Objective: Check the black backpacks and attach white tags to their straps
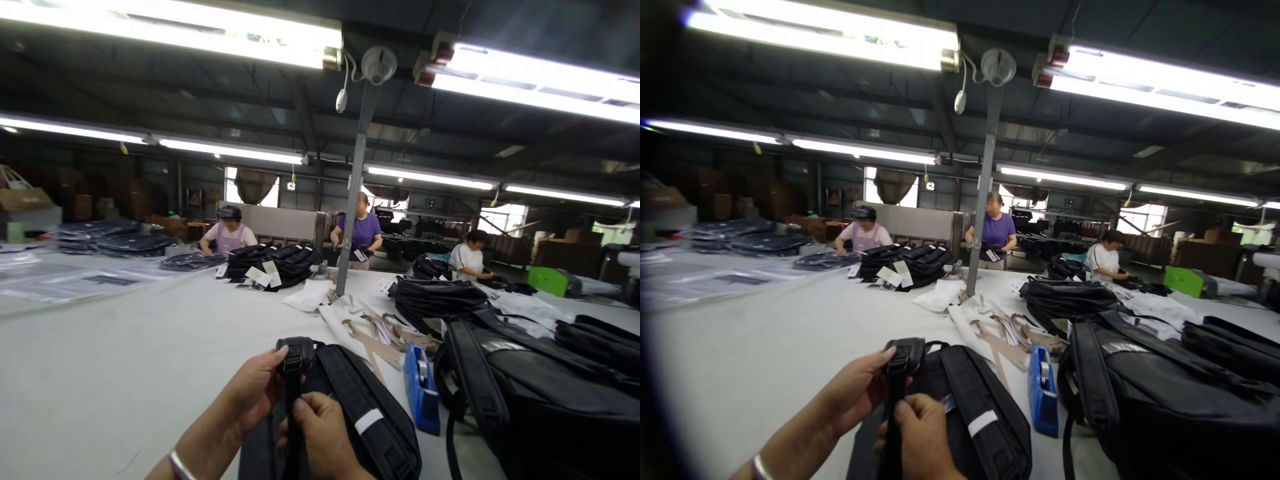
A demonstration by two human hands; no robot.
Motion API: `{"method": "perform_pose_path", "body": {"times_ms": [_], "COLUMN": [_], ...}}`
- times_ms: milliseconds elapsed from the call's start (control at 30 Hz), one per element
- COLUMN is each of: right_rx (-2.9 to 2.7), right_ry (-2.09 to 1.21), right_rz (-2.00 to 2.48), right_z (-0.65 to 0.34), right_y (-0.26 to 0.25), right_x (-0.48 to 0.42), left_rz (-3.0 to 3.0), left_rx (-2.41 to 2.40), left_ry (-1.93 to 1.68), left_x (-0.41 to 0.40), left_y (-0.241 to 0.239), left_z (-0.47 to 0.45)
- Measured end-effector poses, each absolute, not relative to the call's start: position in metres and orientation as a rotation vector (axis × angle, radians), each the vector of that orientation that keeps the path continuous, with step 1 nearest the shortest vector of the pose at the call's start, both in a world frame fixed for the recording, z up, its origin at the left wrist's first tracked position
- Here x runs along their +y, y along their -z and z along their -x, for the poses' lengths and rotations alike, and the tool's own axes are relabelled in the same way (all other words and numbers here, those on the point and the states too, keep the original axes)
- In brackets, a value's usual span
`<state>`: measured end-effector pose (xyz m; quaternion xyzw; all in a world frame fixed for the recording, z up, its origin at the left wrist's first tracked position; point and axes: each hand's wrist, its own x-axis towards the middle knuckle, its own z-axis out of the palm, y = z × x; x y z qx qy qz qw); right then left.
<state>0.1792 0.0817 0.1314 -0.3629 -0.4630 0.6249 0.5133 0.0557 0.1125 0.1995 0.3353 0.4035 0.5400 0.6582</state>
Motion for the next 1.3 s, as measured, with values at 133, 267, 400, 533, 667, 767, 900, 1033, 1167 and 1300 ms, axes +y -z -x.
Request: {"method": "perform_pose_path", "body": {"times_ms": [133,267,400,533,667,767,900,1033,1167,1300], "right_rx": [-1.130,-1.146,-1.223,-1.226,-1.228,-1.270,-1.289,-1.194,-1.246,-1.571], "right_ry": [-1.403,-1.376,-1.429,-1.322,-1.303,-1.498,-1.911,-1.984,-2.059,-1.786], "right_rz": [0.864,0.860,0.961,0.964,0.930,0.867,0.636,0.764,0.837,0.991], "right_z": [-0.176,-0.179,-0.183,-0.183,-0.184,-0.188,-0.194,-0.199,-0.207,-0.216], "right_y": [-0.151,-0.151,-0.139,-0.141,-0.145,-0.141,-0.141,-0.131,-0.103,-0.102], "right_x": [0.093,0.093,0.088,0.094,0.100,0.099,0.098,0.103,0.103,0.112], "left_rz": [-0.747,-0.727,-0.735,-0.835,-0.882,-0.874,-0.829,-0.758,-0.759,-0.809], "left_rx": [0.869,0.864,0.911,0.911,0.960,0.976,1.002,0.983,0.943,0.994], "left_ry": [-1.227,-1.245,-1.319,-1.276,-1.286,-1.282,-1.250,-1.317,-1.318,-1.247], "left_x": [0.109,0.108,0.107,0.107,0.110,0.111,0.112,0.123,0.136,0.142], "left_y": [-0.183,-0.177,-0.186,-0.190,-0.191,-0.198,-0.216,-0.239,-0.251,-0.251], "left_z": [-0.061,-0.062,-0.057,-0.056,-0.051,-0.048,-0.048,-0.042,-0.031,-0.029]}}
